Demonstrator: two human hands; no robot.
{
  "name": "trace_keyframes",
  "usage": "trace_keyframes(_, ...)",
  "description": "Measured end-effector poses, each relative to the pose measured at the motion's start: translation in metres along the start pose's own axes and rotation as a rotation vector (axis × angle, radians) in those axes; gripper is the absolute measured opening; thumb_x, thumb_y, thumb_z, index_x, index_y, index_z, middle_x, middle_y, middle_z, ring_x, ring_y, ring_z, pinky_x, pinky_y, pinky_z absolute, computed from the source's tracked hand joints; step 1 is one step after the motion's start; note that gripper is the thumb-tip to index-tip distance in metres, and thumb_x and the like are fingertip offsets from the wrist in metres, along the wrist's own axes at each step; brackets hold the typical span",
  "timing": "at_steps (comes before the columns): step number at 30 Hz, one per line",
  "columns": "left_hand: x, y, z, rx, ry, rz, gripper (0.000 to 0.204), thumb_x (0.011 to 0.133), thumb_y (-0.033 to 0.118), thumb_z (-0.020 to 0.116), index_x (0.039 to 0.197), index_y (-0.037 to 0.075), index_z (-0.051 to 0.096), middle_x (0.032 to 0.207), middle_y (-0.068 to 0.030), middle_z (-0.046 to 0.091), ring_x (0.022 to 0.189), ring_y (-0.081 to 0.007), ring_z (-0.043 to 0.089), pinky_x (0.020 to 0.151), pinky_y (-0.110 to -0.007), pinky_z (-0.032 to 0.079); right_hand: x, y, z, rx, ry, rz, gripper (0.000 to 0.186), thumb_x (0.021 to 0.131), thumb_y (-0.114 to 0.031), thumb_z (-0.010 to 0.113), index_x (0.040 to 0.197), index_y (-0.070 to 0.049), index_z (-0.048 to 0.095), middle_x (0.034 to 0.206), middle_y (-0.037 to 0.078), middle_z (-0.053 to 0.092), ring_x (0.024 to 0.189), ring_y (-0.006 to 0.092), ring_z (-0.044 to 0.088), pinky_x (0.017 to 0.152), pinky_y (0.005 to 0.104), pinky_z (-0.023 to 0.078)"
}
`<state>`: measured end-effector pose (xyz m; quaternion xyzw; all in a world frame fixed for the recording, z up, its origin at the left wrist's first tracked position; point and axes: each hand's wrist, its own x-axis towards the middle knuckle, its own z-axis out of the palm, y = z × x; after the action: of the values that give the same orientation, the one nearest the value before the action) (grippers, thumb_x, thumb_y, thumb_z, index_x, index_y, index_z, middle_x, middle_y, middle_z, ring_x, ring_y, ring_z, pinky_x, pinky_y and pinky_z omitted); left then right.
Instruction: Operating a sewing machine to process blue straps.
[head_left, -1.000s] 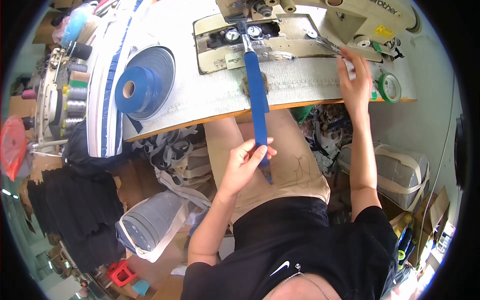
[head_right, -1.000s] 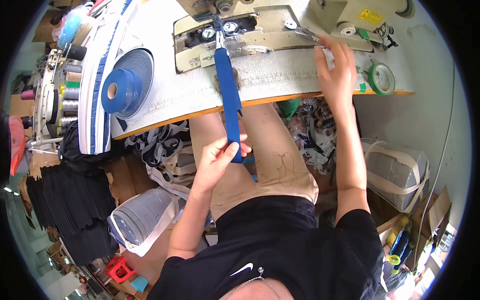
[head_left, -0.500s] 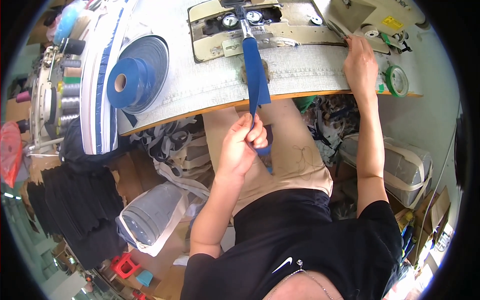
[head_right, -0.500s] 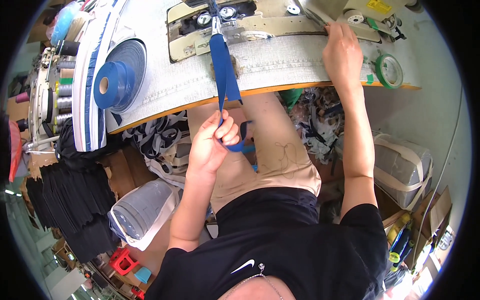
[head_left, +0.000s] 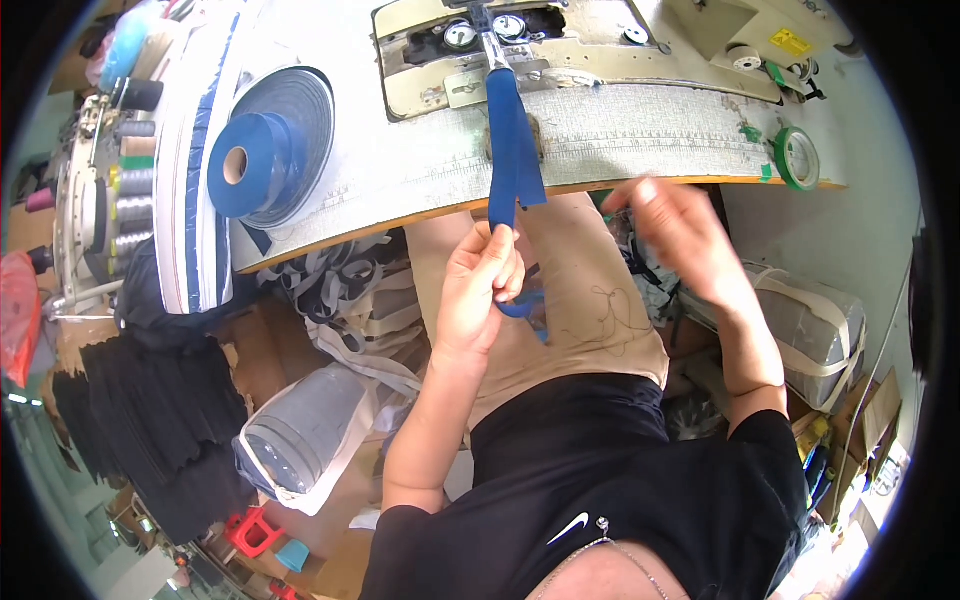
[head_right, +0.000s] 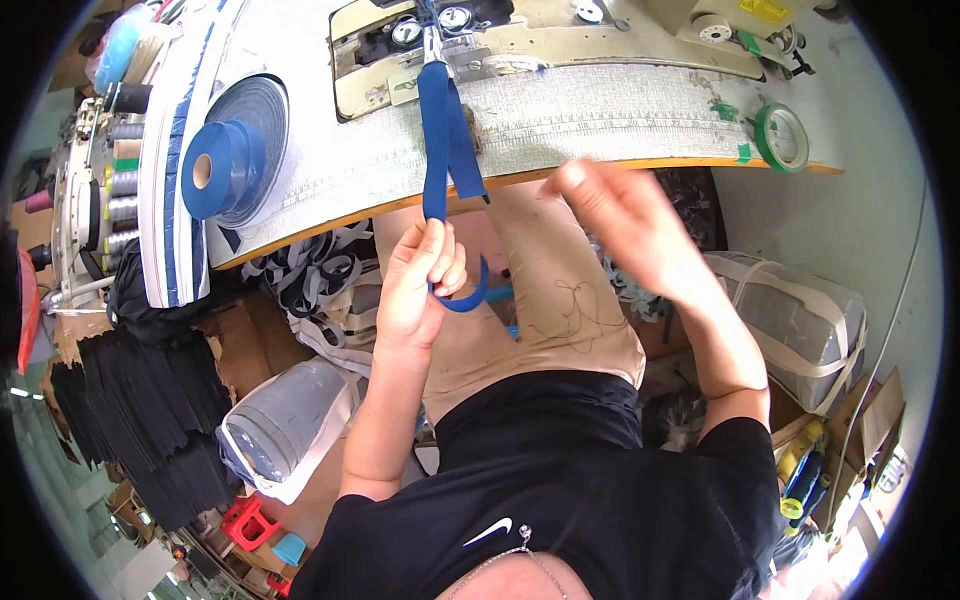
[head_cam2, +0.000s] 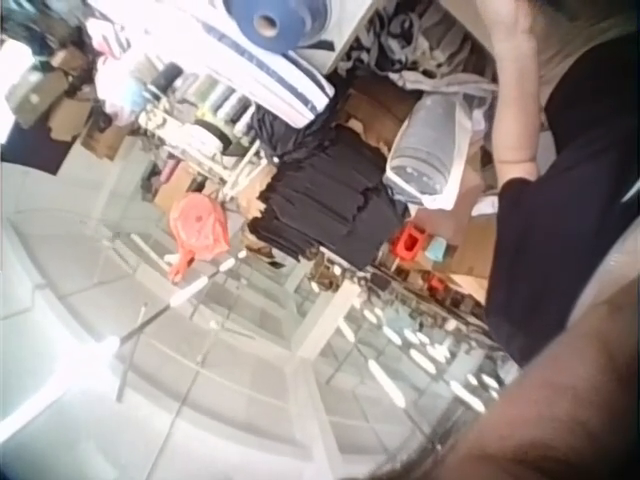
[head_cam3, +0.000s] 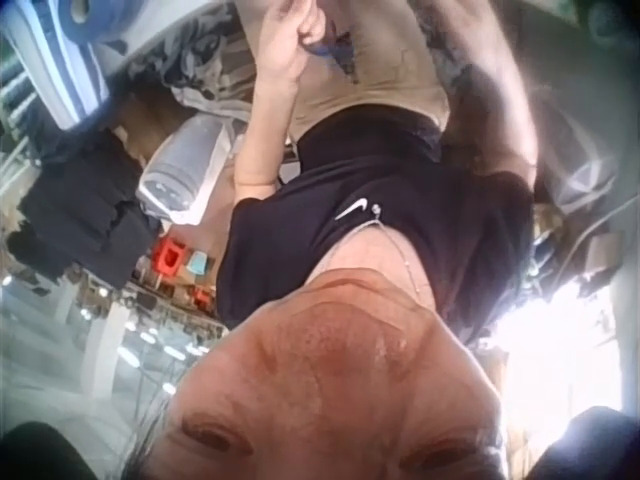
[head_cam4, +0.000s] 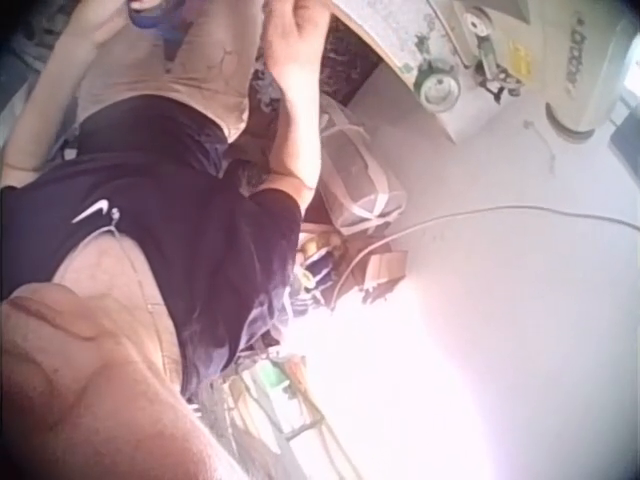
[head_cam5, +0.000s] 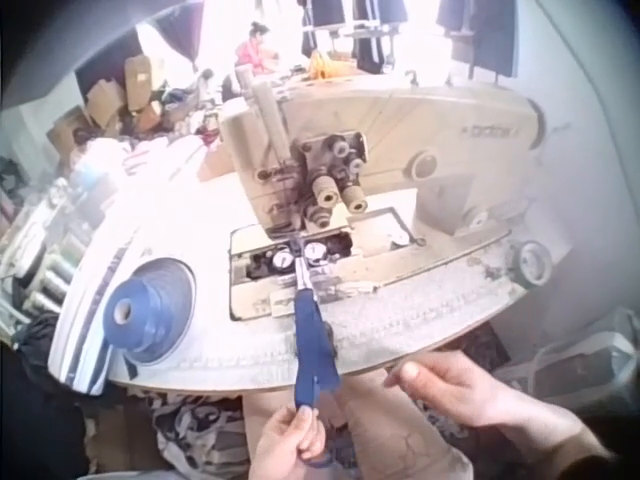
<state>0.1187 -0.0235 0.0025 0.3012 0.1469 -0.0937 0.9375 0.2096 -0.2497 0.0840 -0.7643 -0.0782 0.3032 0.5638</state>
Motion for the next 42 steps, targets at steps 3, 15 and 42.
trace_keyframes(3,-0.002,-0.004,0.010,0.242,0.150,0.103,0.013,0.097,0.015,0.064,0.099,0.003,0.063,0.064,0.0027,0.053,0.056,-0.0052,0.048,0.056,-0.023,0.040,0.009,0.012,0.018,-0.010,-0.214,-0.007,0.045,0.102,-0.046,0.049,0.096,-0.004,0.066,0.059,-0.010,0.033,0.053,0.0017,0.031,0.047,0.0211,0.025)
trace_keyframes(15,-0.006,-0.002,0.015,0.290,0.162,0.124,0.015,0.096,0.014,0.065,0.102,0.001,0.067,0.065,0.0021,0.058,0.056,-0.0049,0.051,0.056,-0.022,0.042,0.042,-0.016,0.032,-0.160,-0.325,0.074,0.051,0.096,-0.049,0.059,0.080,-0.001,0.068,0.061,-0.004,0.046,0.061,0.0056,0.038,0.053,0.0258,0.032)
trace_keyframes(42,-0.009,0.009,0.032,0.298,0.106,0.088,0.013,0.096,0.012,0.063,0.087,0.002,0.065,0.062,0.0031,0.057,0.051,-0.0026,0.048,0.049,-0.020,0.037,0.034,-0.023,0.036,-0.147,-0.314,0.015,0.043,0.100,-0.042,0.056,0.075,-0.007,0.061,0.052,-0.008,0.039,0.045,0.0024,0.031,0.042,0.0220,0.023)
